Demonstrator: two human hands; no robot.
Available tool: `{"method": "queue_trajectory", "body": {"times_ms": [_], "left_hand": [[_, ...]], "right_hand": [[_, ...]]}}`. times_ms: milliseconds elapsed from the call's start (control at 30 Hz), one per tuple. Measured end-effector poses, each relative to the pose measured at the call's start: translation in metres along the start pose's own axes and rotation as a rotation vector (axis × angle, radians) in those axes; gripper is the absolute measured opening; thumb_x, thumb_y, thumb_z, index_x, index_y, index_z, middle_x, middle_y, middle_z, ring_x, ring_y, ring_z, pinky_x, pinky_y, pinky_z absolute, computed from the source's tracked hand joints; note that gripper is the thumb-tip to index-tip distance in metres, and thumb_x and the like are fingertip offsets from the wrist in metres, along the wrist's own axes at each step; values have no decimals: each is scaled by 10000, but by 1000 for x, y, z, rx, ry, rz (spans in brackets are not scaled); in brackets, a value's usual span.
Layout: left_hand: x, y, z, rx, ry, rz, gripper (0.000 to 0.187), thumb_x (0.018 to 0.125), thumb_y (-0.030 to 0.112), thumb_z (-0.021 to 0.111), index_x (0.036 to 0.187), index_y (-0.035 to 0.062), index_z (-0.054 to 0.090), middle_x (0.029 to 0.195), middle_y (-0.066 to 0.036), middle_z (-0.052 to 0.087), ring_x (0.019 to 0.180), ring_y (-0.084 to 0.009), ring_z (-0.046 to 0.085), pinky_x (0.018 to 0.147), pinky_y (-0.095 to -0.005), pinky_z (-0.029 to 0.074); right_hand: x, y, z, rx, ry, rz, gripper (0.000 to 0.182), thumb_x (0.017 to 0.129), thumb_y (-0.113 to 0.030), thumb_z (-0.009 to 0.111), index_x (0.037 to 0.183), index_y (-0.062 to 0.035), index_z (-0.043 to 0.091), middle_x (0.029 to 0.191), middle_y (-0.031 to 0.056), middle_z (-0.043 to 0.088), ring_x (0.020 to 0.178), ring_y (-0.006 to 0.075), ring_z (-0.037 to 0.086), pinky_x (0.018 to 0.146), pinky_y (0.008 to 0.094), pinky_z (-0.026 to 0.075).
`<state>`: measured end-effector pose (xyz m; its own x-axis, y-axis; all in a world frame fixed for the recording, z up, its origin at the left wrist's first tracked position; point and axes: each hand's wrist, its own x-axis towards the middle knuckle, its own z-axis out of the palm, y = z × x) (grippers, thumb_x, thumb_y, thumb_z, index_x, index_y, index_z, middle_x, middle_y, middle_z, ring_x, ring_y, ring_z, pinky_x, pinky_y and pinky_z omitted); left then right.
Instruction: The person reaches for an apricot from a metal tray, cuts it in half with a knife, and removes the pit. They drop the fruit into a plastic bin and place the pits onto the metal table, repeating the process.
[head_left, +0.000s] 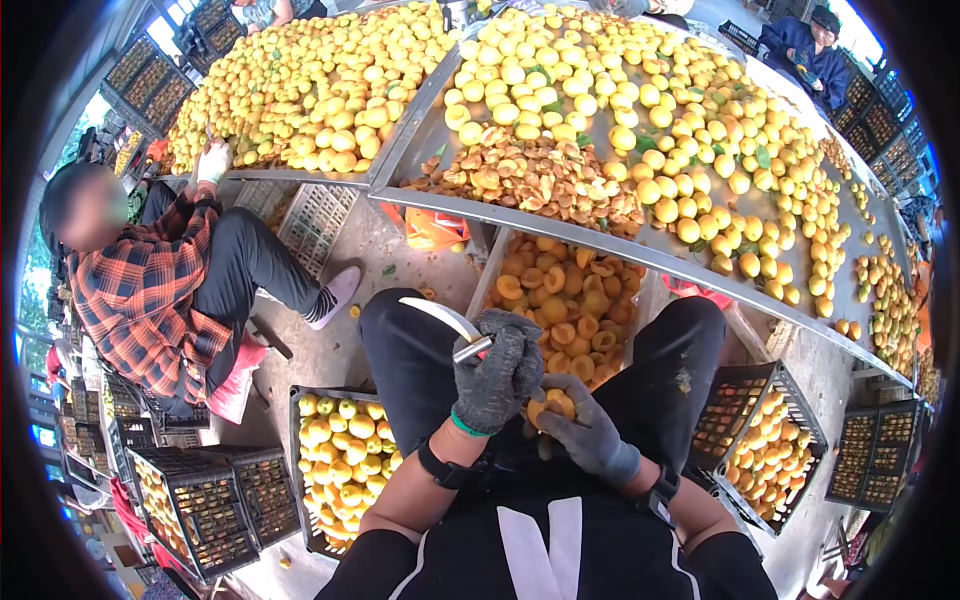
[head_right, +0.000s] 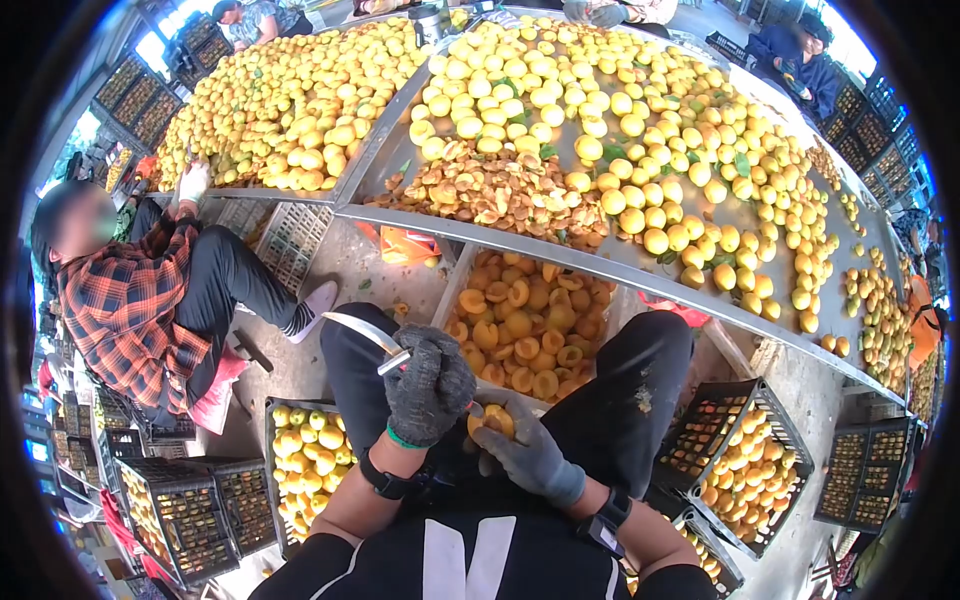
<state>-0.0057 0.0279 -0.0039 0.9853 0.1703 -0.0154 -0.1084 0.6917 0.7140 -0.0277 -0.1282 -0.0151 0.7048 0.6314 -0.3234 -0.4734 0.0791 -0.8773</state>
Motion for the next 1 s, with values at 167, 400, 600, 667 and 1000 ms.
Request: {"method": "queue_trajectory", "body": {"times_ms": [167,400,600,667,1000], "left_hand": [[1,2,5,-66,31,-98,144,923,167,554,962,28,555,587,-37,493,405,-104,415,375,-227,337],[2,11,20,-179,-50,-13,160,931,216,556,975,64,534,576,-21,449,410,-108,387,374,-240,322],[3,4,12,-100,34,-29,143,910,205,592,964,82,543,583,-13,451,422,-100,385,379,-238,315],[9,11,10,-171,-16,13,153,906,231,598,935,92,541,579,0,428,428,-96,376,381,-243,313],[17,19,-29,-74,116,1,212,928,333,547,906,122,545,554,15,436,382,-108,362,357,-254,303]], "right_hand": [[-3,-4,8,24,16,-62,354,935,-160,520,1230,-77,342,847,99,583,579,116,544,514,221,447],[2,-10,3,-23,-32,-205,323,949,-148,506,1235,-83,371,869,74,564,665,97,558,538,216,466],[5,-5,-9,151,7,-105,324,975,-304,467,1197,-69,443,911,66,583,736,129,620,569,224,500],[7,-1,-15,174,57,-109,336,978,-329,449,1186,-64,459,928,68,587,751,135,624,577,227,505],[53,-18,-66,445,182,-19,301,986,-342,388,1103,-96,516,908,82,615,783,187,627,597,288,503]]}}
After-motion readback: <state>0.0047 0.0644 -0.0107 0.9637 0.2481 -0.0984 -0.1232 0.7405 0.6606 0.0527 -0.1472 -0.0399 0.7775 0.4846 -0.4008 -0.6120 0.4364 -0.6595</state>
